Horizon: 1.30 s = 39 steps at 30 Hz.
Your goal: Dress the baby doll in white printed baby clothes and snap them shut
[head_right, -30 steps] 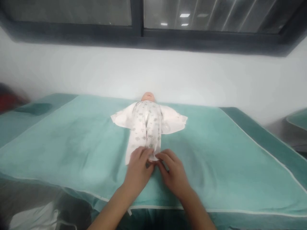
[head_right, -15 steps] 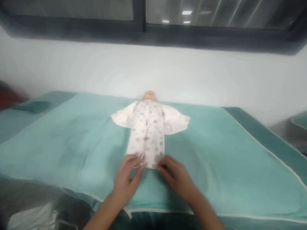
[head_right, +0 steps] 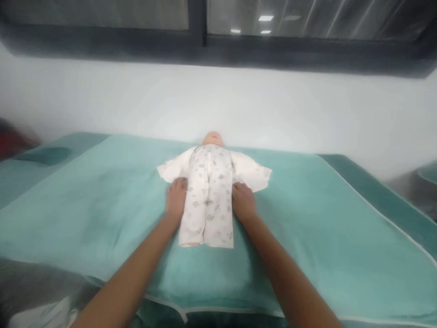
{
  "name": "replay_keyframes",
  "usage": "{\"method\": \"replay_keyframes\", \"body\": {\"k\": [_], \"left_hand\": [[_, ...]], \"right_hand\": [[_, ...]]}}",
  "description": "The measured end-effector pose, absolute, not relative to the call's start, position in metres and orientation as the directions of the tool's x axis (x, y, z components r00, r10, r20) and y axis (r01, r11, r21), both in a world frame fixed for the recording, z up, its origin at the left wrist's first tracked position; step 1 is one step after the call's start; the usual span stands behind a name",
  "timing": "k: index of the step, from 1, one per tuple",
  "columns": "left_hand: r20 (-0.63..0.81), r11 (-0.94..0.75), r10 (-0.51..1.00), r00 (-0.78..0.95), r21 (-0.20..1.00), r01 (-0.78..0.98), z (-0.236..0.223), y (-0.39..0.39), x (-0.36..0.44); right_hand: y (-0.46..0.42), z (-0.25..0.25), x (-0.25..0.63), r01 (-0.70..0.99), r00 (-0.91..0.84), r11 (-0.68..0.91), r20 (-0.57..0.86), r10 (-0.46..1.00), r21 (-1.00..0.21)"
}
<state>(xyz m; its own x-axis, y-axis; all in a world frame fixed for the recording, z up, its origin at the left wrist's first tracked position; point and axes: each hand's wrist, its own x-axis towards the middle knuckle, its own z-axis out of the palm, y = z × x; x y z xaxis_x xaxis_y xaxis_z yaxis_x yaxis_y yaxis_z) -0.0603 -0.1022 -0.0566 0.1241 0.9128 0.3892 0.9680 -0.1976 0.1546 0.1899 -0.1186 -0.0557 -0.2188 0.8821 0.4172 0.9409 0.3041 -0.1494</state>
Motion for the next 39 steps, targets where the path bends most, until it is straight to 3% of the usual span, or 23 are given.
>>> {"method": "replay_keyframes", "body": {"k": [10, 16, 25, 33, 39], "left_hand": [[0.410, -0.219, 0.897, 0.162, 0.093, 0.971, -0.056, -0.100, -0.063], [0.437, -0.312, 0.860, 0.265, 0.040, 0.949, -0.057, -0.122, -0.073], [0.495, -0.301, 0.836, 0.236, 0.055, 0.952, -0.061, -0.151, -0.089], [0.429, -0.426, 0.817, 0.384, 0.000, 0.905, -0.057, -0.148, -0.082], [0.443, -0.462, 0.812, 0.379, 0.091, 0.882, -0.058, -0.132, -0.066]], "right_hand": [[-0.138, -0.056, 0.203, 0.914, -0.285, 0.376, 0.422, 0.861, -0.150], [-0.149, -0.059, 0.214, 0.886, -0.311, 0.425, 0.442, 0.841, -0.184], [-0.159, -0.065, 0.218, 0.928, -0.187, 0.331, 0.554, 0.812, -0.173], [-0.151, -0.063, 0.208, 0.880, -0.337, 0.459, 0.521, 0.784, -0.123], [-0.135, -0.060, 0.191, 0.825, -0.440, 0.544, 0.431, 0.788, -0.152]]}}
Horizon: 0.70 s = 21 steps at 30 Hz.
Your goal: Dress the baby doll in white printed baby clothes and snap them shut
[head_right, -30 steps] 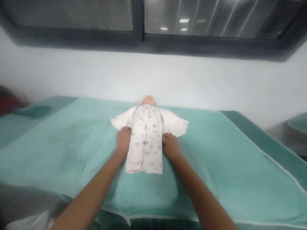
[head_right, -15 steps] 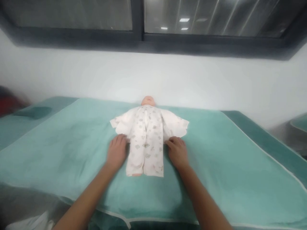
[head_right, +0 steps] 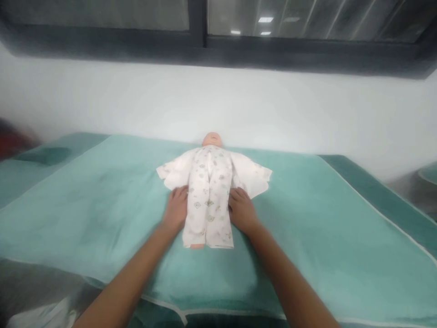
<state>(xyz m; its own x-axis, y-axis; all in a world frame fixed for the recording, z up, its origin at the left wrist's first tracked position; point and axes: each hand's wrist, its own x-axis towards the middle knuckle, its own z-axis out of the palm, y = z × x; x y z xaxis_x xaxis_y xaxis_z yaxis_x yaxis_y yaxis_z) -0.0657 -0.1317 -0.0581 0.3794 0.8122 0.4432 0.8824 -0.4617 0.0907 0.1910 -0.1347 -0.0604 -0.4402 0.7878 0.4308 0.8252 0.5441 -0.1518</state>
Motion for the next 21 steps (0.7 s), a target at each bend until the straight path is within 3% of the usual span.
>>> {"method": "replay_keyframes", "body": {"k": [12, 18, 21], "left_hand": [[0.478, -0.524, 0.804, 0.355, 0.285, 0.803, -0.061, -0.121, -0.058], [0.463, -0.506, 0.817, 0.343, 0.291, 0.812, -0.068, -0.120, -0.061], [0.484, -0.437, 0.840, 0.246, 0.333, 0.836, -0.065, -0.116, -0.072]], "right_hand": [[-0.132, -0.056, 0.180, 0.841, -0.374, 0.477, 0.362, 0.854, -0.257], [-0.138, -0.056, 0.182, 0.758, -0.363, 0.501, 0.369, 0.856, -0.417], [-0.134, -0.061, 0.202, 0.774, -0.127, 0.384, 0.471, 0.873, -0.503]]}}
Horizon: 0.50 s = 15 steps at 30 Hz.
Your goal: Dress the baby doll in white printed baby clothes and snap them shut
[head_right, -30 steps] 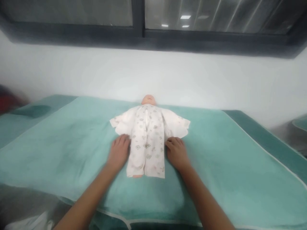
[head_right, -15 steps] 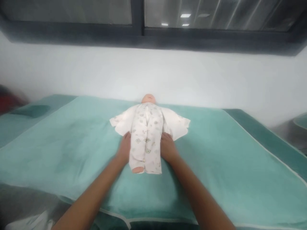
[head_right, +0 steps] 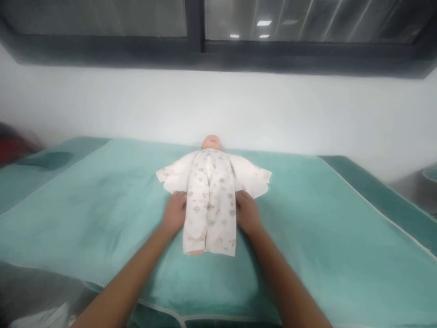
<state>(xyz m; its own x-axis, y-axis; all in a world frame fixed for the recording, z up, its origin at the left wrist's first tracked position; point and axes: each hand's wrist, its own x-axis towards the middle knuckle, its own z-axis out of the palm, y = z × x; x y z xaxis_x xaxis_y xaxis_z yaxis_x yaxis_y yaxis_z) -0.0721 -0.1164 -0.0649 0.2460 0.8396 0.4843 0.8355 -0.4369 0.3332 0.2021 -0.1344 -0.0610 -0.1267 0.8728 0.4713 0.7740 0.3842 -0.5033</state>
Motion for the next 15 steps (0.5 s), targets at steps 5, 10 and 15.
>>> {"method": "replay_keyframes", "body": {"k": [5, 10, 15], "left_hand": [[0.453, -0.010, 0.864, -0.222, 0.455, 0.890, -0.050, -0.091, -0.100], [0.330, 0.216, 0.878, -0.348, 0.377, 0.901, -0.042, -0.071, -0.106], [0.296, 0.192, 0.907, -0.299, 0.342, 0.920, -0.040, -0.071, -0.102]], "right_hand": [[-0.109, -0.072, 0.265, 0.890, 0.327, -0.088, 0.493, 0.806, -0.447], [-0.088, -0.062, 0.293, 0.776, 0.498, -0.338, 0.187, 0.847, -0.533], [-0.076, -0.033, 0.293, 0.572, 0.477, -0.322, -0.013, 0.879, -0.754]]}}
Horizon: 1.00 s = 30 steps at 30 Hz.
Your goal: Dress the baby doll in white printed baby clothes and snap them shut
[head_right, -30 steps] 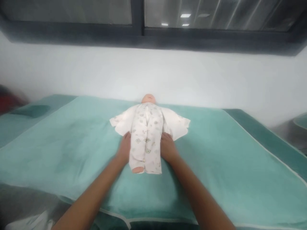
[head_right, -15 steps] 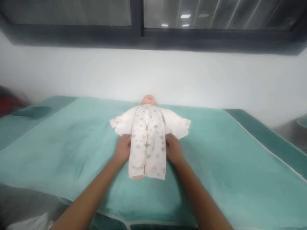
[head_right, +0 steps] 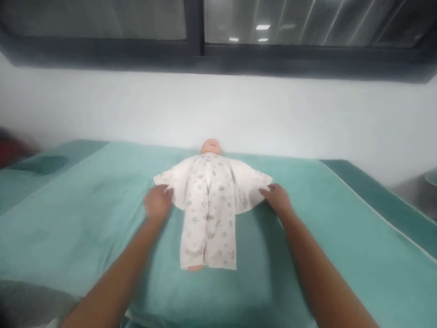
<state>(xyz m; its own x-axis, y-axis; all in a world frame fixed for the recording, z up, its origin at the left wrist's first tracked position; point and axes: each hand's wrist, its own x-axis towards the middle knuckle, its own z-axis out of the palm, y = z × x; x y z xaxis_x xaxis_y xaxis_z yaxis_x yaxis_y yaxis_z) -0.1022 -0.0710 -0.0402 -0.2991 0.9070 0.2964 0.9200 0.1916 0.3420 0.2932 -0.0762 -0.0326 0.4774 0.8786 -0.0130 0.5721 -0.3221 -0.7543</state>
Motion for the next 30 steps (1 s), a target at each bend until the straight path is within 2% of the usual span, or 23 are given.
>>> {"method": "replay_keyframes", "body": {"k": [4, 6, 7, 9, 11, 12, 14, 18, 20, 22, 24, 26, 30], "left_hand": [[0.306, 0.181, 0.905, -0.294, 0.348, 0.920, -0.041, -0.073, -0.102], [0.303, 0.192, 0.904, -0.301, 0.341, 0.920, -0.042, -0.073, -0.102], [0.299, 0.195, 0.906, -0.301, 0.335, 0.922, -0.043, -0.073, -0.102], [0.300, 0.193, 0.908, -0.294, 0.325, 0.926, -0.044, -0.073, -0.102], [0.311, 0.181, 0.908, -0.282, 0.316, 0.931, -0.045, -0.073, -0.102], [0.319, 0.175, 0.906, -0.277, 0.313, 0.933, -0.046, -0.074, -0.102], [0.336, 0.163, 0.903, -0.267, 0.307, 0.938, -0.046, -0.075, -0.102], [0.353, 0.148, 0.901, -0.252, 0.296, 0.944, -0.047, -0.076, -0.102], [0.359, 0.151, 0.897, -0.259, 0.300, 0.942, -0.049, -0.075, -0.102], [0.367, 0.163, 0.887, -0.281, 0.320, 0.933, -0.051, -0.075, -0.103], [0.366, 0.170, 0.878, -0.307, 0.361, 0.917, -0.054, -0.075, -0.105], [0.357, 0.162, 0.874, -0.329, 0.425, 0.890, -0.056, -0.075, -0.106], [0.332, 0.123, 0.866, -0.374, 0.584, 0.802, -0.057, -0.076, -0.107]], "right_hand": [[-0.078, 0.013, 0.266, 0.420, 0.355, -0.176, -0.017, 0.935, -0.890], [-0.082, 0.040, 0.238, 0.194, 0.230, 0.000, 0.045, 0.972, -0.981], [-0.085, 0.052, 0.222, 0.158, 0.129, 0.064, 0.085, 0.988, -0.985], [-0.089, 0.073, 0.193, 0.245, -0.111, 0.134, 0.110, 0.988, -0.960], [-0.088, 0.086, 0.174, 0.420, -0.405, 0.155, -0.032, 0.914, -0.894], [-0.085, 0.090, 0.168, 0.491, -0.480, 0.172, -0.101, 0.872, -0.854], [-0.076, 0.091, 0.163, 0.574, -0.471, 0.197, -0.124, 0.874, -0.795], [-0.039, 0.074, 0.155, 0.662, -0.194, 0.243, 0.152, 0.969, -0.709], [-0.015, 0.062, 0.143, 0.698, -0.191, 0.334, 0.286, 0.939, -0.634], [0.009, 0.052, 0.126, 0.741, -0.263, 0.430, 0.366, 0.893, -0.515], [0.031, 0.049, 0.108, 0.815, -0.314, 0.430, 0.328, 0.891, -0.389], [0.049, 0.049, 0.093, 0.879, -0.303, 0.365, 0.230, 0.925, -0.308], [0.070, 0.049, 0.078, 0.919, -0.248, 0.269, 0.110, 0.963, -0.288]]}}
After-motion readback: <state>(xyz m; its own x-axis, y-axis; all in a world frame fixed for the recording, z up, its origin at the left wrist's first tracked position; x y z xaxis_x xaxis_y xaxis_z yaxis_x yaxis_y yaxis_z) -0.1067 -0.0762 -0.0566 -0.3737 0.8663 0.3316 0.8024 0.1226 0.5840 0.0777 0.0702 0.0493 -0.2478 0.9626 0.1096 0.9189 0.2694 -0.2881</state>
